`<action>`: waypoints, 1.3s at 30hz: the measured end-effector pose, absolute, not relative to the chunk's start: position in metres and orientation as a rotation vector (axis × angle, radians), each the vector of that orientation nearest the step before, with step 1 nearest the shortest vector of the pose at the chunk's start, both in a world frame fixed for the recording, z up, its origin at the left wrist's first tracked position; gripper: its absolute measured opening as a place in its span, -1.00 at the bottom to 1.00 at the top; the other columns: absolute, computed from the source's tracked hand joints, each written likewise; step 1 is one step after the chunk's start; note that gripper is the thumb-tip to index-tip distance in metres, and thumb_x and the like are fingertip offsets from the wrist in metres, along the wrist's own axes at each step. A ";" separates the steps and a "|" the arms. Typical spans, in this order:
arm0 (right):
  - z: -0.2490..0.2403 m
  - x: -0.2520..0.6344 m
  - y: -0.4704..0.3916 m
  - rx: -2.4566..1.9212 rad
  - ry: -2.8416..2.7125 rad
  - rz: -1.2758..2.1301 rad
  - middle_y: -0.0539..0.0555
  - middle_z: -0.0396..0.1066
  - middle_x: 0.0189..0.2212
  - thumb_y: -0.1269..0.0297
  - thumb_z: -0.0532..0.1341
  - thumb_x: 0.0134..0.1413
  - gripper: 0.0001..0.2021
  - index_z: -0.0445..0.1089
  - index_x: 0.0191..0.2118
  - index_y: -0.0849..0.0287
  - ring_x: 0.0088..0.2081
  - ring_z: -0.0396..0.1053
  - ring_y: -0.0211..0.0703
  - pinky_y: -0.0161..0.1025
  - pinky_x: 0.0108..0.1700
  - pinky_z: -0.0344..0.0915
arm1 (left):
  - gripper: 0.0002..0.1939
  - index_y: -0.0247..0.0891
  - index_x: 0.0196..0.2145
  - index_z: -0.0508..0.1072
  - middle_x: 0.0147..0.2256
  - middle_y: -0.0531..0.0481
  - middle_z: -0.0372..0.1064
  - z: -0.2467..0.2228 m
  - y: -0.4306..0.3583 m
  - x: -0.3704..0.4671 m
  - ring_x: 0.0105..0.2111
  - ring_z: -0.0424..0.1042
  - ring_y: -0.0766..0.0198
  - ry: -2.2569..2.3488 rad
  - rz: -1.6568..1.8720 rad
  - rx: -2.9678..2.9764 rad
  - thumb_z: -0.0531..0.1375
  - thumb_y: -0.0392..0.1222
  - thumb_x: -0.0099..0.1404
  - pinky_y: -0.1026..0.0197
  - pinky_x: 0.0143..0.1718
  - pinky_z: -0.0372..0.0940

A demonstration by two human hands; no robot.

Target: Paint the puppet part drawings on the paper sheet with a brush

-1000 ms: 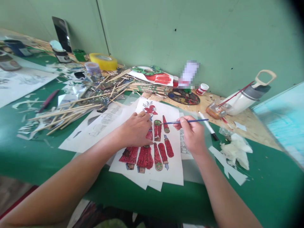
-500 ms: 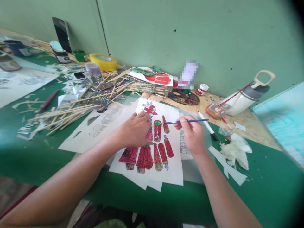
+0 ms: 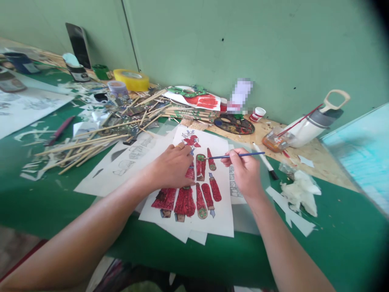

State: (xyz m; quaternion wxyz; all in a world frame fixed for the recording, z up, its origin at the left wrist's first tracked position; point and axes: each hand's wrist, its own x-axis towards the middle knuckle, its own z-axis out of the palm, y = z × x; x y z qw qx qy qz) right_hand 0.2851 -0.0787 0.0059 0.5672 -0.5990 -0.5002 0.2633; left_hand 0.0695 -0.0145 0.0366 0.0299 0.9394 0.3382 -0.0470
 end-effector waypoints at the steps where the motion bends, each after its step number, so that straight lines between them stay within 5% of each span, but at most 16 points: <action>1: 0.006 0.285 -0.079 -1.412 -1.178 0.615 0.03 0.55 -0.46 0.13 0.22 0.25 -0.78 0.46 -0.33 0.15 -0.38 0.56 -0.17 -0.21 -0.26 0.46 | -0.43 -0.37 -0.11 0.54 -0.02 -0.32 0.39 0.037 -0.014 0.070 0.05 0.34 -0.17 1.046 -0.140 2.892 0.33 0.24 0.22 -0.12 0.08 0.24; 39: 0.011 0.287 -0.080 -1.397 -1.135 0.516 0.03 0.56 -0.51 0.06 0.22 0.25 -0.74 0.47 -0.33 0.15 -0.41 0.56 -0.12 -0.16 -0.27 0.50 | -0.43 -0.34 -0.12 0.52 0.01 -0.32 0.39 0.039 -0.013 0.069 0.06 0.34 -0.16 1.056 -0.152 2.861 0.30 0.27 0.24 -0.12 0.11 0.22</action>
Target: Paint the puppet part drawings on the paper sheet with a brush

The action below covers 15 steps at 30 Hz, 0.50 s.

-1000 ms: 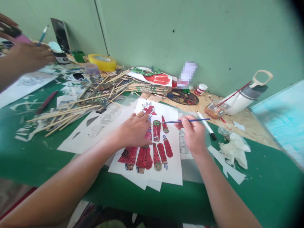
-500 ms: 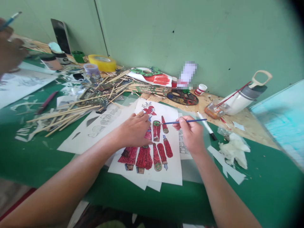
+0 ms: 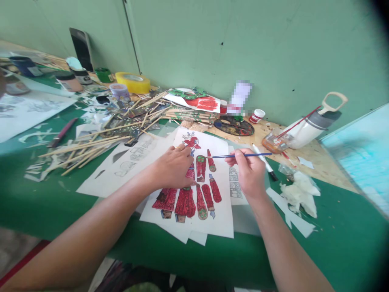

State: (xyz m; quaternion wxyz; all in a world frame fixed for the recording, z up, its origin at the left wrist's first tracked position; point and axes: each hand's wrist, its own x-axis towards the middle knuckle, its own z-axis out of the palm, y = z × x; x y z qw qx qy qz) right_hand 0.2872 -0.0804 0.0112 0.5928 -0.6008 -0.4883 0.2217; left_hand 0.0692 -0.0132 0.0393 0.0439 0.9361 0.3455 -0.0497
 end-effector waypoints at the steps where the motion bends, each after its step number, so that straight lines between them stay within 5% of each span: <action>1: 0.011 0.287 -0.080 -1.392 -1.131 0.520 0.03 0.56 -0.51 0.06 0.22 0.25 -0.74 0.47 -0.33 0.15 -0.41 0.56 -0.13 -0.17 -0.27 0.49 | -0.44 -0.35 -0.11 0.53 0.01 -0.33 0.39 0.039 -0.013 0.069 0.06 0.35 -0.16 1.057 -0.149 2.860 0.30 0.26 0.25 -0.12 0.11 0.23; 15: 0.010 0.281 -0.080 -1.456 -1.166 0.588 0.02 0.53 -0.49 0.08 0.20 0.22 -0.77 0.44 -0.34 0.12 -0.38 0.58 -0.13 -0.15 -0.22 0.50 | -0.42 -0.35 -0.16 0.53 0.01 -0.33 0.40 0.035 -0.011 0.068 0.03 0.38 -0.15 1.038 -0.082 2.865 0.22 0.31 0.29 -0.13 0.10 0.23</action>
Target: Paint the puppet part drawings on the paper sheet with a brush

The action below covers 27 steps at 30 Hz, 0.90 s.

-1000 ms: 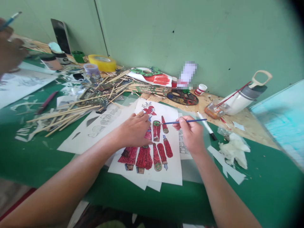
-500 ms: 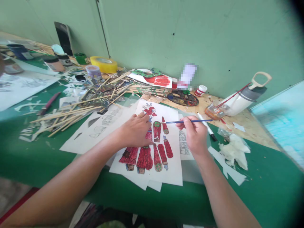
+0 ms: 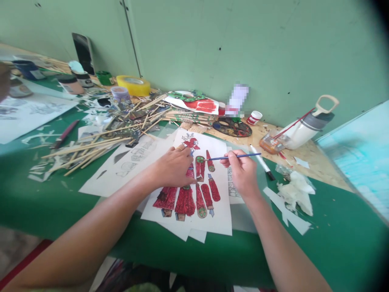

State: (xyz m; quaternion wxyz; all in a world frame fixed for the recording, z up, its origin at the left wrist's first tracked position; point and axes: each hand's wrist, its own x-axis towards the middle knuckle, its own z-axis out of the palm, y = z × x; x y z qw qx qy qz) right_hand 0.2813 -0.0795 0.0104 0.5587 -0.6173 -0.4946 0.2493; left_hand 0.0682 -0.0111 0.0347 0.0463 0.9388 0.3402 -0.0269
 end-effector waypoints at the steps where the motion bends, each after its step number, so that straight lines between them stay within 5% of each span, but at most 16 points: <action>1: 0.011 0.281 -0.080 -1.457 -1.163 0.582 0.02 0.53 -0.49 0.08 0.20 0.23 -0.76 0.44 -0.34 0.12 -0.38 0.58 -0.12 -0.15 -0.22 0.50 | -0.42 -0.35 -0.16 0.53 0.01 -0.34 0.41 0.035 -0.011 0.068 0.03 0.38 -0.15 1.037 -0.080 2.865 0.22 0.31 0.29 -0.13 0.10 0.23; 27: 0.008 0.285 -0.079 -1.418 -1.116 0.545 0.03 0.55 -0.52 0.08 0.21 0.24 -0.75 0.46 -0.33 0.15 -0.43 0.54 -0.15 -0.19 -0.28 0.45 | -0.36 -0.34 -0.12 0.54 0.04 -0.34 0.42 0.038 -0.010 0.067 0.05 0.39 -0.13 1.039 -0.099 2.835 0.15 0.36 0.32 -0.10 0.13 0.22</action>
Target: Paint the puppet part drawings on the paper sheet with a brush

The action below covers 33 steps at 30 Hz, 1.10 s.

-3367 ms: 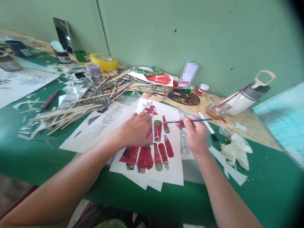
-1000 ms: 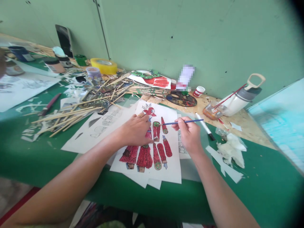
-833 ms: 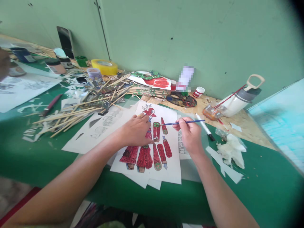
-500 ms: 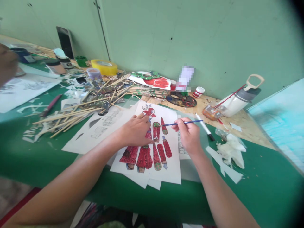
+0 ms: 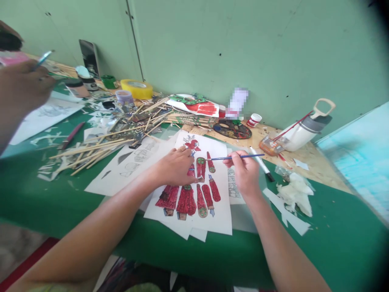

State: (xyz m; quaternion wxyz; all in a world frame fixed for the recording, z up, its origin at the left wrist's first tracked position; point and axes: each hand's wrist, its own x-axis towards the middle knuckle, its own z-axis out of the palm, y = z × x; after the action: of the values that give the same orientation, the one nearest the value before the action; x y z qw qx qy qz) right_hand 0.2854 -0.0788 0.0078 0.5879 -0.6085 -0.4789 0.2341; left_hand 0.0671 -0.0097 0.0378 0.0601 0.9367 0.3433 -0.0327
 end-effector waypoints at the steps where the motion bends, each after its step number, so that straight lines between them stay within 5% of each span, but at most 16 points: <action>1: 0.008 0.286 -0.079 -1.413 -1.112 0.540 0.03 0.55 -0.52 0.08 0.21 0.24 -0.75 0.46 -0.33 0.15 -0.43 0.54 -0.15 -0.19 -0.28 0.45 | -0.35 -0.34 -0.12 0.54 0.04 -0.34 0.41 0.038 -0.009 0.067 0.05 0.39 -0.13 1.038 -0.099 2.830 0.13 0.37 0.32 -0.10 0.13 0.22; 25: 0.004 0.293 -0.071 -1.127 -0.960 0.680 0.03 0.58 -0.49 0.02 0.17 0.31 -0.72 0.41 -0.22 0.15 -0.48 0.49 -0.18 -0.18 -0.33 0.44 | -0.44 -0.32 -0.09 0.58 0.00 -0.27 0.40 0.029 0.002 0.065 0.08 0.35 -0.15 1.049 -0.057 2.738 0.23 0.26 0.25 -0.07 0.15 0.22; 33: 0.007 0.299 -0.078 -1.339 -1.473 0.423 0.17 0.54 0.09 0.04 0.09 0.38 -0.66 0.47 0.05 0.07 0.11 0.51 0.00 0.03 0.21 0.38 | -0.41 -0.33 -0.09 0.60 0.06 -0.35 0.41 0.034 0.000 0.065 0.14 0.34 -0.20 1.052 -0.046 2.695 0.29 0.25 0.17 -0.10 0.18 0.24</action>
State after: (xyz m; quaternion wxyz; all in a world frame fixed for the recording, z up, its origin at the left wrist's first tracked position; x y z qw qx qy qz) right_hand 0.2990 -0.0778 0.0074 0.5256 -0.5597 -0.6158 0.1767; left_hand 0.0654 -0.0004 0.0344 0.1238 0.9243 0.3607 -0.0159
